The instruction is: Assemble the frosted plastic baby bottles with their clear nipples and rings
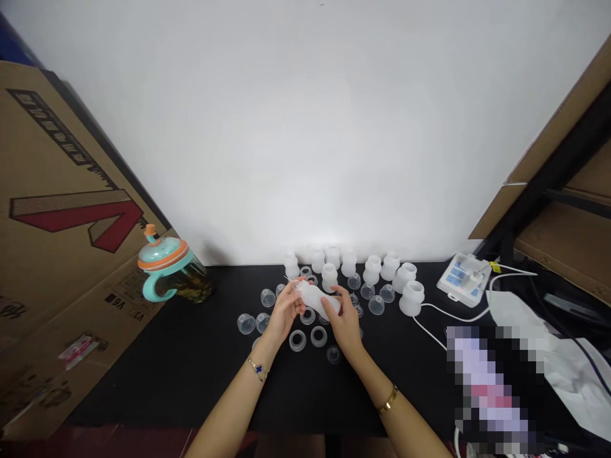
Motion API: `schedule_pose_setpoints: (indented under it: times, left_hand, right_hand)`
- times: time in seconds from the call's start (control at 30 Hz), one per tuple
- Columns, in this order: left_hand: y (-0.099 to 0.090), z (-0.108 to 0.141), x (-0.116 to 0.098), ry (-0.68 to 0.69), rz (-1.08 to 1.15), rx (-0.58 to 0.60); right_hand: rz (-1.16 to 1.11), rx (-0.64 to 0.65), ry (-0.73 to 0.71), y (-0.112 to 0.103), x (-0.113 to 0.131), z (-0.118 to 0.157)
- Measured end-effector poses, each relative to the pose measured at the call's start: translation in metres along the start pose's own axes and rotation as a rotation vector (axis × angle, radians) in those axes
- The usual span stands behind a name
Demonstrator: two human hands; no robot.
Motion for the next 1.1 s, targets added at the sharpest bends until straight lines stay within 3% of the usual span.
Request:
schedule_pose_setpoints:
  times: [0.17,0.57,0.77,0.93,1.1]
  left_hand:
    - [0.000,-0.001,0.002,0.013,-0.007,-0.042]
    - [-0.002,-0.002,-0.001,0.003,0.054,-0.130]
    - [-0.001,-0.001,-0.002,0.011,0.065,-0.120]
    - [0.000,-0.002,-0.002,-0.001,0.090,-0.118]
    - [-0.001,-0.003,0.000,-0.019,0.109,-0.112]
  right_hand:
    - [0.035,0.015,-0.096,0.000,0.005,0.000]
    - [0.126,0.166,-0.130,0.005,-0.001,0.003]
    - [0.142,0.131,-0.175,0.006,-0.004,0.005]
    - [0.173,0.085,-0.291,0.006,0.007,0.005]
    - [0.184,0.113,-0.217,0.004,0.014,0.004]
Point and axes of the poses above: each hand's wrist, its own z-axis away from the middle knuckle, its own y-axis out of the palm, x = y × z, the point moved 1 cm from there along -z, towards the middle knuckle, and after that the axes turned 15 degrees about -z, right-handed, at the moved point
